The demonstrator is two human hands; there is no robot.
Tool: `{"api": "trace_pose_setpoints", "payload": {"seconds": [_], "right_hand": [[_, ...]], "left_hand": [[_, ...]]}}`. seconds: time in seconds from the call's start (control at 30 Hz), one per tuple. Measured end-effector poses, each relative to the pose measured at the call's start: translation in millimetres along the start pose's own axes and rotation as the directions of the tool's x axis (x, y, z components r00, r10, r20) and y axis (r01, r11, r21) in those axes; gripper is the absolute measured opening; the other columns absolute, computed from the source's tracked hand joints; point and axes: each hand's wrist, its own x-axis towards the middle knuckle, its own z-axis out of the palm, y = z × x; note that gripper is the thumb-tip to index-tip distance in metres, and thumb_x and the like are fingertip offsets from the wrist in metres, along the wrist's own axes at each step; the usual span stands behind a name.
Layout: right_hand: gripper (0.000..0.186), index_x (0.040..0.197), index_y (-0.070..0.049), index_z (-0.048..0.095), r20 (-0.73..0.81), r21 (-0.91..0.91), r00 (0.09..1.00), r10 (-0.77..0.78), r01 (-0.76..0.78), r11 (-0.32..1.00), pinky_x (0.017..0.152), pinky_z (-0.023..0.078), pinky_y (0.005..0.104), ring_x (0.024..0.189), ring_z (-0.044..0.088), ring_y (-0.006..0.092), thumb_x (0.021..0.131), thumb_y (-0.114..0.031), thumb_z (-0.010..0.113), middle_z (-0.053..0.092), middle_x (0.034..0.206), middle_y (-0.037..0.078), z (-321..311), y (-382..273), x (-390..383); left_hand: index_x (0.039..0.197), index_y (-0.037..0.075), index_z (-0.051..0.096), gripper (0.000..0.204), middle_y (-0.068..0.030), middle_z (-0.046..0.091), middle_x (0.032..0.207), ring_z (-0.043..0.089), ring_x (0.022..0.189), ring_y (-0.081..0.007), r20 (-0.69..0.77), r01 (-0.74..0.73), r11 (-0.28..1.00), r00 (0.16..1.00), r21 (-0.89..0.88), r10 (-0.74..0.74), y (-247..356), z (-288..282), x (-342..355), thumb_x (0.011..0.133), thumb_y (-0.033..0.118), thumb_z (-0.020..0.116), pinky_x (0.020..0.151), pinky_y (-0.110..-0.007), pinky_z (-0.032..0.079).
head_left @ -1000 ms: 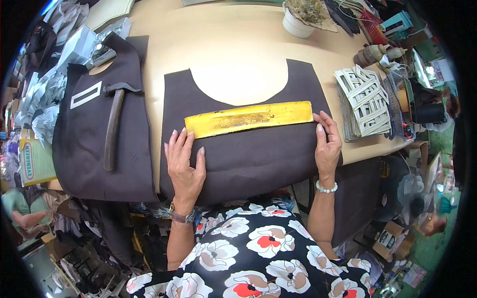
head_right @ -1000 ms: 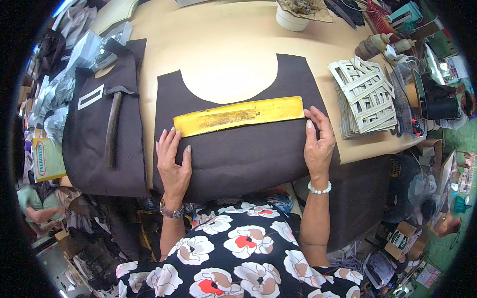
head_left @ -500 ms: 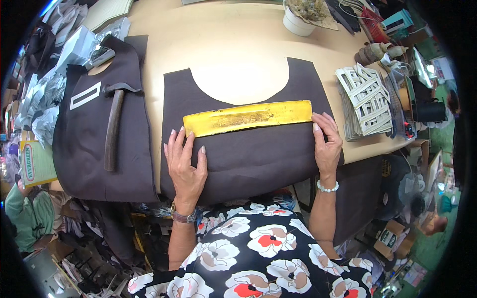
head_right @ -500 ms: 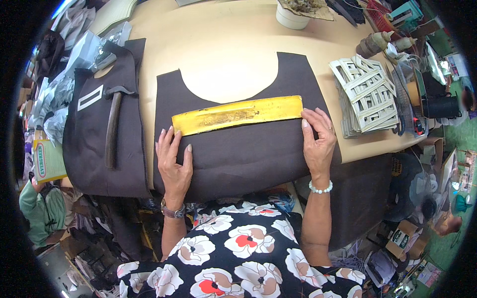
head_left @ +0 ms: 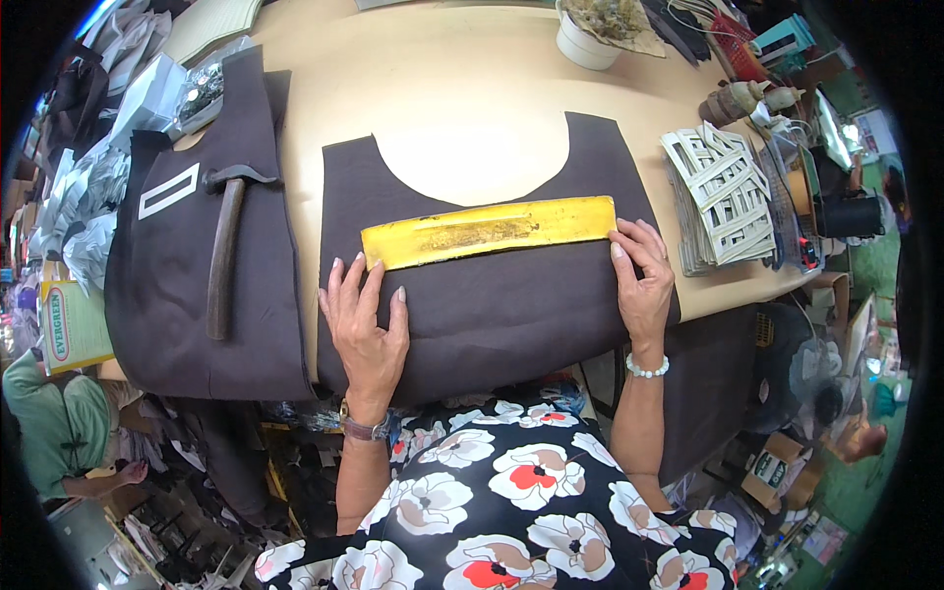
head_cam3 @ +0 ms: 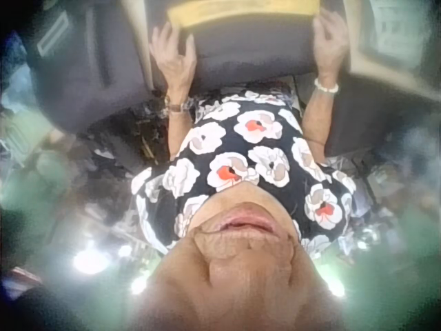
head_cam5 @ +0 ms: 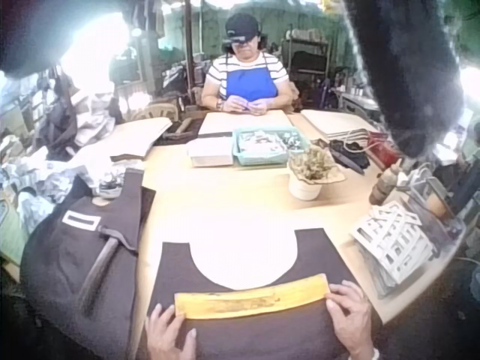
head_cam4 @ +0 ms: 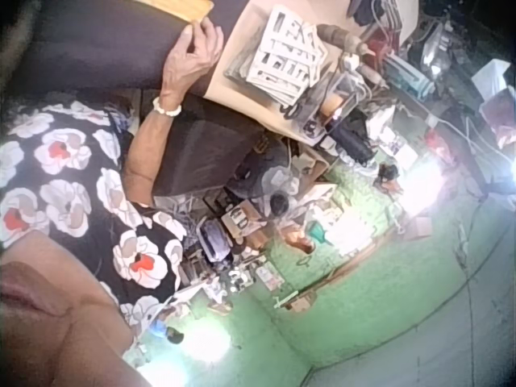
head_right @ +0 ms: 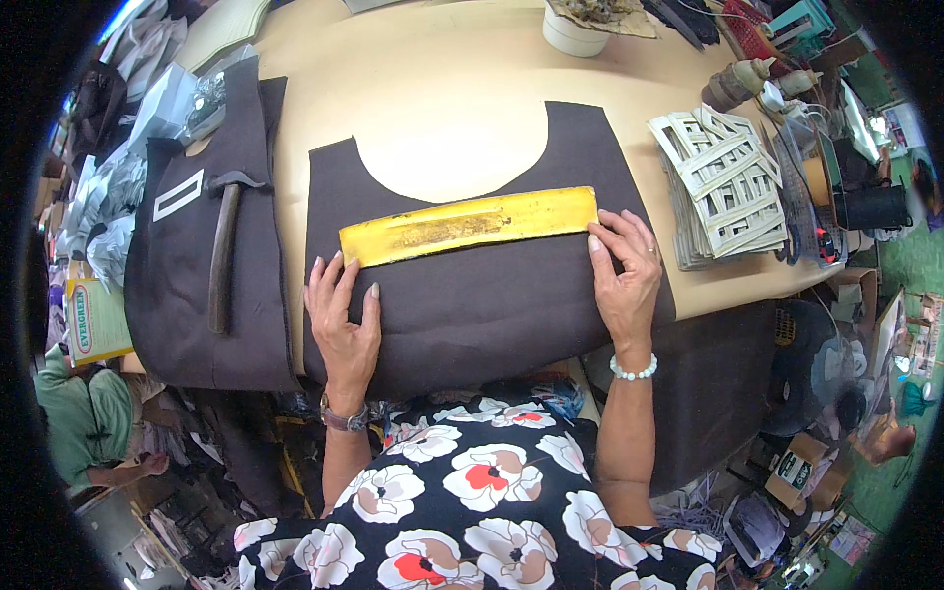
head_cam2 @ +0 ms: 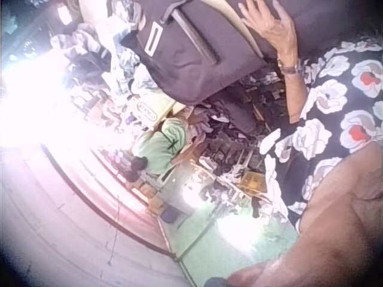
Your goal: The person repeatedly places a rectangular label onto dark fabric pieces, aligns it with a ruler, and secures it using a hammer. The process is repeated for several fabric pieces on a cluttered workbench.
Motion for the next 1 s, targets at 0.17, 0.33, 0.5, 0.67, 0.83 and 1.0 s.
{"api": "trace_pose_setpoints", "payload": {"seconds": [0.17,0.33,0.5,0.67,0.83,1.0], "right_hand": [[0.019,0.1,-0.004,0.071,0.015,-0.017,1.0,-0.01,0.01,1.0,0.102,0.038,0.0414,0.116,0.052,0.0297,0.085,-0.012,0.064,0.066,0.11,0.009,-0.2,0.8,0.1],[0.02,0.102,-0.004,0.071,0.019,-0.018,1.0,0.0,0.0,1.0,0.102,0.038,0.0413,0.116,0.052,0.0297,0.085,-0.012,0.064,0.066,0.112,0.008,-0.7,-0.8,-0.3],[0.021,0.102,-0.005,0.071,0.018,-0.03,1.0,-0.013,0.013,0.999,0.102,0.037,0.0414,0.117,0.052,0.0301,0.085,-0.012,0.064,0.066,0.112,0.008,-0.3,-0.8,-0.3],[0.021,0.103,-0.005,0.071,0.026,-0.044,0.999,-0.018,0.019,0.999,0.102,0.037,0.0415,0.117,0.051,0.0302,0.084,-0.013,0.064,0.065,0.113,0.008,-0.2,-0.6,-0.3],[0.021,0.103,-0.005,0.071,0.029,-0.049,0.999,-0.022,0.023,0.999,0.102,0.037,0.0413,0.117,0.051,0.0303,0.084,-0.012,0.065,0.065,0.113,0.008,-0.7,-1.6,-0.1],[0.021,0.103,-0.005,0.071,0.016,-0.037,1.0,-0.018,0.018,0.999,0.102,0.038,0.0414,0.116,0.052,0.0306,0.083,-0.011,0.065,0.066,0.112,0.008,-0.7,-1.2,-0.2]], "left_hand": [[0.119,0.004,0.061,0.039,-0.0137,0.054,0.129,0.04,0.129,-0.0372,-0.004,-0.004,1.0,1.0,0.015,0.004,-0.7,0.7,-1.3,0.081,0.011,0.065,0.107,-0.056,0.025],[0.119,0.004,0.061,0.038,-0.0137,0.054,0.129,0.04,0.129,-0.0372,-0.004,-0.007,1.0,1.0,0.016,0.007,-0.2,0.6,-0.6,0.082,0.01,0.065,0.107,-0.057,0.024],[0.119,0.004,0.061,0.038,-0.0137,0.054,0.13,0.04,0.129,-0.0372,0.003,-0.004,1.0,1.0,0.023,0.004,0.0,0.6,-0.5,0.082,0.011,0.065,0.107,-0.057,0.024],[0.119,0.004,0.061,0.038,-0.0137,0.054,0.13,0.04,0.129,-0.0373,0.0,-0.007,0.999,1.0,0.032,0.007,-0.6,1.2,-0.7,0.082,0.012,0.065,0.107,-0.057,0.024],[0.119,0.005,0.061,0.038,-0.0137,0.054,0.13,0.04,0.129,-0.0372,0.009,-0.001,1.0,1.0,0.026,0.001,0.6,0.4,0.0,0.082,0.012,0.065,0.107,-0.057,0.025],[0.119,0.005,0.062,0.038,-0.0137,0.054,0.13,0.04,0.129,-0.0371,0.005,-0.002,1.0,1.0,0.026,0.002,0.5,0.5,0.6,0.082,0.012,0.065,0.107,-0.057,0.025]]}}
